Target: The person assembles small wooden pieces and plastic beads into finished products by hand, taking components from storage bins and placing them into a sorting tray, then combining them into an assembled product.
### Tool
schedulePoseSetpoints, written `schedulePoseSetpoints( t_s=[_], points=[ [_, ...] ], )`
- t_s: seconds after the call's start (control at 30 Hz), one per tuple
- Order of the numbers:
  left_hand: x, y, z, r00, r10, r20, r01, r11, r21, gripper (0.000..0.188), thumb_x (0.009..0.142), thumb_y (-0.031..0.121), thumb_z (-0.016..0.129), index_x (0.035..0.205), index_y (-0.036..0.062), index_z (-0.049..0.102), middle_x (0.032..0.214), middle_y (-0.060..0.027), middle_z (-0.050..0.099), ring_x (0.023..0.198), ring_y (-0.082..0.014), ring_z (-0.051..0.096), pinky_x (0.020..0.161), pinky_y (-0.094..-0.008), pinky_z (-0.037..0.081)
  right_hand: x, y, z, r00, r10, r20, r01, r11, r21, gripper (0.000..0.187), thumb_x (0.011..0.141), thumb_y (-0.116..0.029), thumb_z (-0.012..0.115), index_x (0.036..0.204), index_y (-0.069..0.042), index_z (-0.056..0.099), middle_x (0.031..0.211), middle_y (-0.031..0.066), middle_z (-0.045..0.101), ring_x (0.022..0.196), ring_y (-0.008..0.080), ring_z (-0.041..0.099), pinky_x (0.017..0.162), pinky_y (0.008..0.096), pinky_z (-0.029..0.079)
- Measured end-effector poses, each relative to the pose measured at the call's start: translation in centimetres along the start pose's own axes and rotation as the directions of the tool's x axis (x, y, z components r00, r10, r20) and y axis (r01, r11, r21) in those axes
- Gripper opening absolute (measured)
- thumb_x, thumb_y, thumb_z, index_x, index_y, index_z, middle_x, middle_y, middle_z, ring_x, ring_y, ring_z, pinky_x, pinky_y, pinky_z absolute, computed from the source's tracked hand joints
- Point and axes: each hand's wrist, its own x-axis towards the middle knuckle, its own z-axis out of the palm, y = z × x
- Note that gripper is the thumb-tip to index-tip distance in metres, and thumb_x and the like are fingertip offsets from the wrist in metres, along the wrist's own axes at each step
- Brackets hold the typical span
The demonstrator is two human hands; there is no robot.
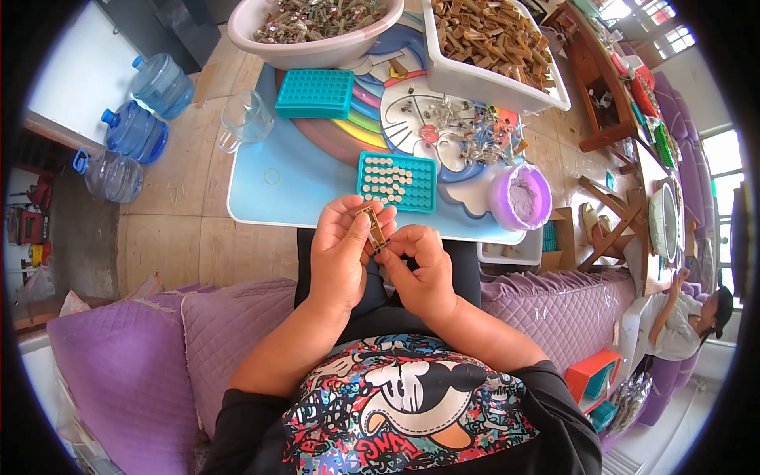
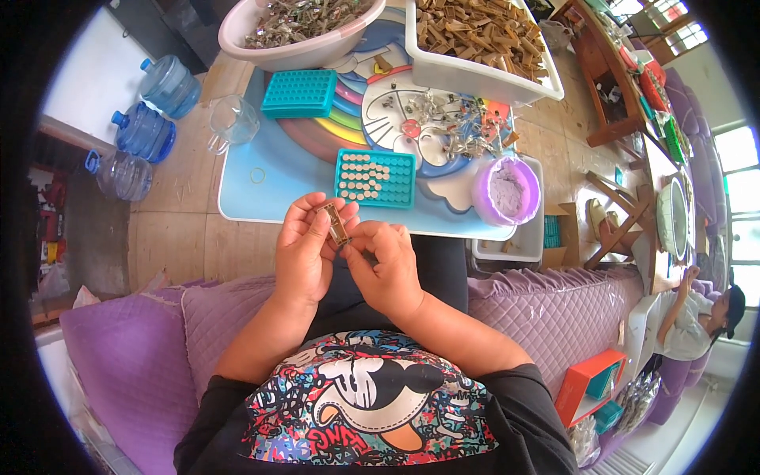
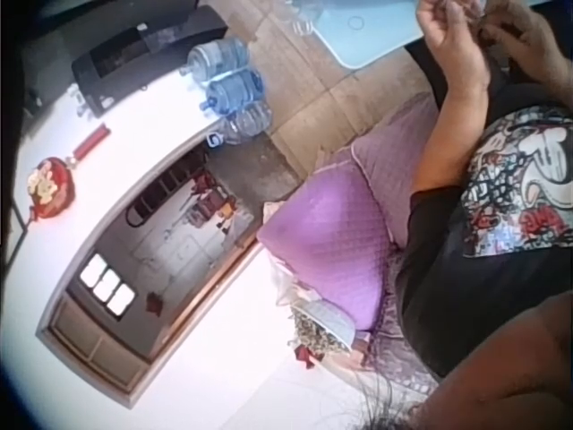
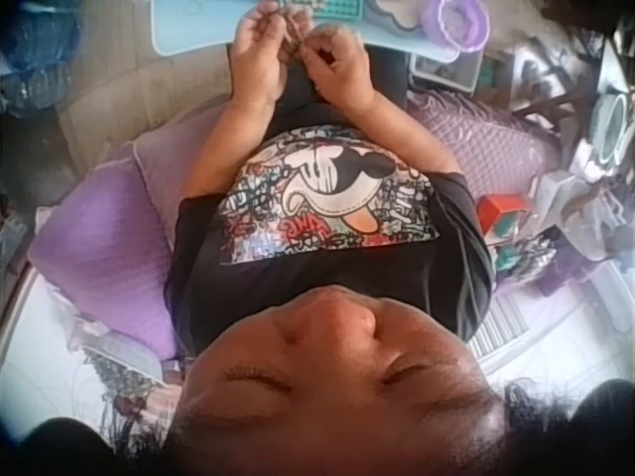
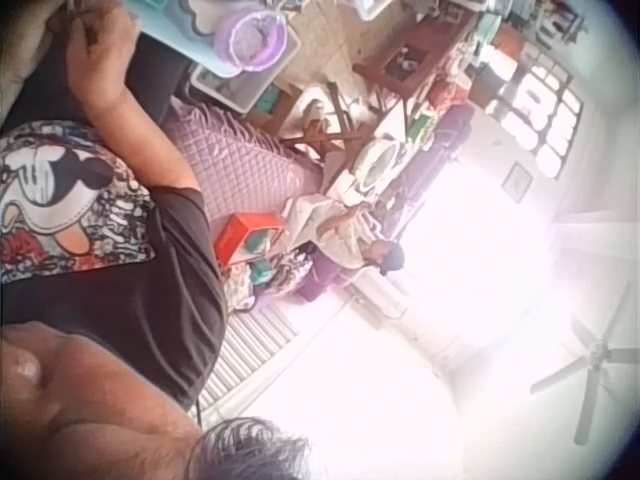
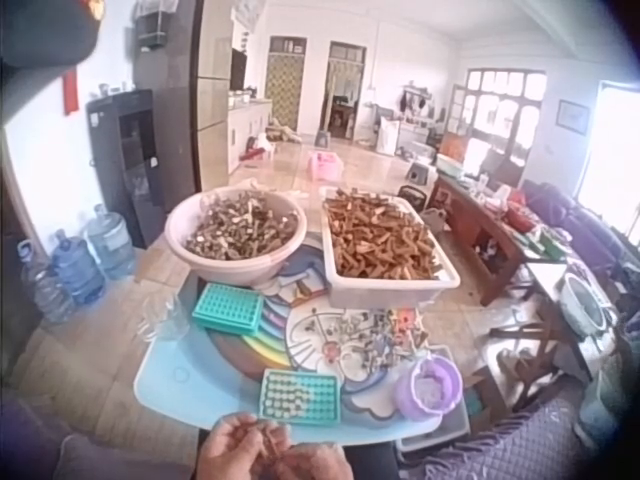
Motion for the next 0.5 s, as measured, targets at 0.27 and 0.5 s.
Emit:
schedulePoseSetpoints(
  t_s=[0.27, 0.5],
  points=[
    [-0.2, 0.4, 0.1, 0.998, -0.060, 0.002, 0.060, 0.998, 0.021, 0.025, 0.091, 0.010, 0.052, 0.112, 0.0029, 0.043, 0.104, -0.0122, 0.057, 0.103, -0.0273, 0.057, 0.087, -0.0397, 0.051, 0.8, 0.2, -0.6, 0.977, -0.188, 0.096, 0.193, 0.980, -0.039, 0.019, 0.073, -0.001, 0.062, 0.089, -0.011, 0.063, 0.071, 0.0004, 0.061, 0.062, 0.0186, 0.054, 0.063, 0.0314, 0.033],
    [-0.3, 0.5, 0.2, 0.996, -0.086, -0.021, 0.087, 0.993, 0.075, 0.025, 0.091, 0.011, 0.052, 0.112, 0.0027, 0.042, 0.104, -0.0117, 0.056, 0.103, -0.0268, 0.058, 0.084, -0.0388, 0.053, 0.9, -0.6, -1.3, 0.977, -0.087, 0.195, 0.102, 0.992, -0.069, 0.023, 0.073, -0.003, 0.065, 0.095, -0.009, 0.065, 0.077, 0.0028, 0.064, 0.062, 0.0180, 0.052, 0.064, 0.0299, 0.035]
  ],
)
